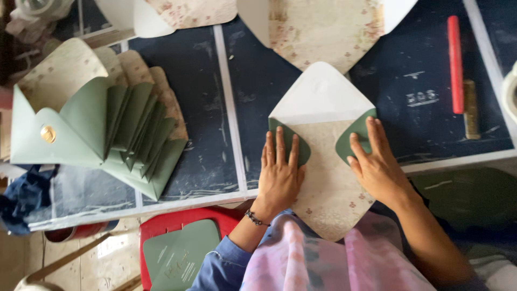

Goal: The person folds a stack of white paper sheets with floral patterns into green triangular envelopes. They fold the sides inward, press the creases, and stack the finished items on the table. Later, they use a red tool to crease a stack of white paper.

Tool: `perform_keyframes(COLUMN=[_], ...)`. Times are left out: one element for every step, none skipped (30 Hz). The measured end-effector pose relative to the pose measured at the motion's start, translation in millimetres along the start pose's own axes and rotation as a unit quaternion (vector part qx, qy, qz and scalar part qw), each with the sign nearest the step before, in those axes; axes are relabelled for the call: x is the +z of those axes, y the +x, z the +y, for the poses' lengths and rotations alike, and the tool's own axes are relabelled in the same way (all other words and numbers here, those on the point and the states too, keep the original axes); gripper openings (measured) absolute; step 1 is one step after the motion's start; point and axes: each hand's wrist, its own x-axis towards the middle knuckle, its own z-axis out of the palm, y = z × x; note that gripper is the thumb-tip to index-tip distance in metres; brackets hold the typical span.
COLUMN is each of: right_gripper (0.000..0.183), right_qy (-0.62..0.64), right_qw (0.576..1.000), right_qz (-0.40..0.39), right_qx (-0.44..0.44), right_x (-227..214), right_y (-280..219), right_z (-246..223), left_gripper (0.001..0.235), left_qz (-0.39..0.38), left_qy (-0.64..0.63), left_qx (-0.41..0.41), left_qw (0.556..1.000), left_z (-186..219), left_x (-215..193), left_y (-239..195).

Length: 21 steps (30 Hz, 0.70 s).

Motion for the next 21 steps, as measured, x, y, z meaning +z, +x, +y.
perform_keyframes(right_gripper=[0.050, 0.051, 0.051, 0.052, 0.052, 0.052, 0.049, 0.046, 0.046, 0.062, 0.081, 0.081, 0.090, 0.099, 0.099, 0.097, 0.094, 0.094, 0.095, 0.095, 0.095], right_qy=[-0.027, -0.054, -0.053, -0.100, -0.146, -0.146, -0.170, -0.194, -0.194, -0.220, -0.246, -0.248, -0.223, -0.199, -0.201, -0.203, -0.204, -0.206, -0.198, -0.191, -0.193], right_qw=[1.000, 0.998, 0.998, 0.994, 0.988, 0.988, 0.984, 0.978, 0.978, 0.972, 0.965, 0.965, 0.964, 0.958, 0.957, 0.955, 0.953, 0.952, 0.959, 0.965, 0.964], right_qz=[-0.013, -0.025, -0.024, -0.034, -0.043, -0.042, -0.058, -0.074, -0.075, -0.079, -0.083, -0.083, -0.147, -0.208, -0.207, -0.216, -0.225, -0.225, -0.202, -0.179, -0.180], right_qx=[0.001, 0.003, 0.000, 0.014, 0.028, 0.029, 0.023, 0.018, 0.019, -0.003, -0.025, -0.024, -0.011, 0.006, 0.010, 0.013, 0.017, 0.023, 0.019, 0.014, 0.020], right_x=[-0.5, -1.1, 1.2, 3.6, 6.0, 19.8, 33.7, 47.0, 30.6, 14.2, -2.4, -5.2, -8.2, -11.5, -18.1, -24.6, -31.1, -32.7, -34.1, -35.4, -36.4], right_y=[-0.2, -0.6, -0.3, -1.6, -2.9, -4.7, -6.5, -9.2, -0.1, 9.9, 20.0, 22.2, 24.2, 25.8, 27.7, 29.6, 31.6, 31.9, 32.1, 32.0, 33.0], right_z=[0.1, 0.3, -0.8, -2.6, -4.0, -3.7, -3.0, -1.5, -18.0, -34.4, -50.7, -57.6, -64.3, -70.2, -75.8, -81.4, -86.7, -86.9, -87.1, -87.7, -88.6], left_gripper=[0.080, 0.080, 0.080, 0.079, 0.079, 0.079, 0.079, 0.078, 0.078, 0.074, 0.071, 0.071, 0.070, 0.069, 0.069, 0.072, 0.075, 0.075, 0.094, 0.114, 0.114], left_qz=[0.003, 0.006, 0.008, 0.010, 0.013, 0.013, 0.014, 0.015, 0.015, 0.015, 0.016, 0.016, 0.018, 0.022, 0.023, 0.017, 0.012, 0.013, 0.066, 0.119, 0.119], left_qy=[-0.007, -0.013, -0.011, -0.013, -0.015, -0.015, -0.019, -0.025, -0.025, -0.021, -0.016, -0.017, 0.015, 0.047, 0.046, 0.070, 0.095, 0.094, 0.159, 0.224, 0.221], left_qx=[0.001, 0.005, 0.003, 0.004, 0.006, 0.007, 0.004, 0.001, 0.002, 0.001, 0.000, 0.001, 0.011, 0.025, 0.029, 0.037, 0.044, 0.051, 0.021, -0.009, -0.003], left_qw=[1.000, 1.000, 1.000, 1.000, 1.000, 1.000, 1.000, 1.000, 1.000, 1.000, 1.000, 1.000, 1.000, 0.998, 0.998, 0.997, 0.994, 0.994, 0.985, 0.967, 0.968], left_z=[0.2, 0.3, 0.1, 0.1, 0.4, -0.4, -0.9, -0.4, -1.2, -2.4, -3.6, -7.4, -10.8, -13.6, -21.3, -28.9, -36.2, -39.9, -43.5, -46.8, -47.3], left_x=[0.7, 1.1, 0.4, 0.0, -0.4, 0.3, 1.1, 2.3, 1.6, 0.5, -0.7, -1.2, -1.5, -1.8, 3.9, 9.6, 15.4, 13.5, 11.9, 10.6, -5.6], left_y=[-0.7, -0.3, -0.2, -0.8, -1.2, -1.3, -1.1, -0.7, -0.1, 1.5, 3.1, 6.2, 9.2, 13.8, 21.3, 29.6, 38.2, 51.1, 64.1, 76.5, 94.2])
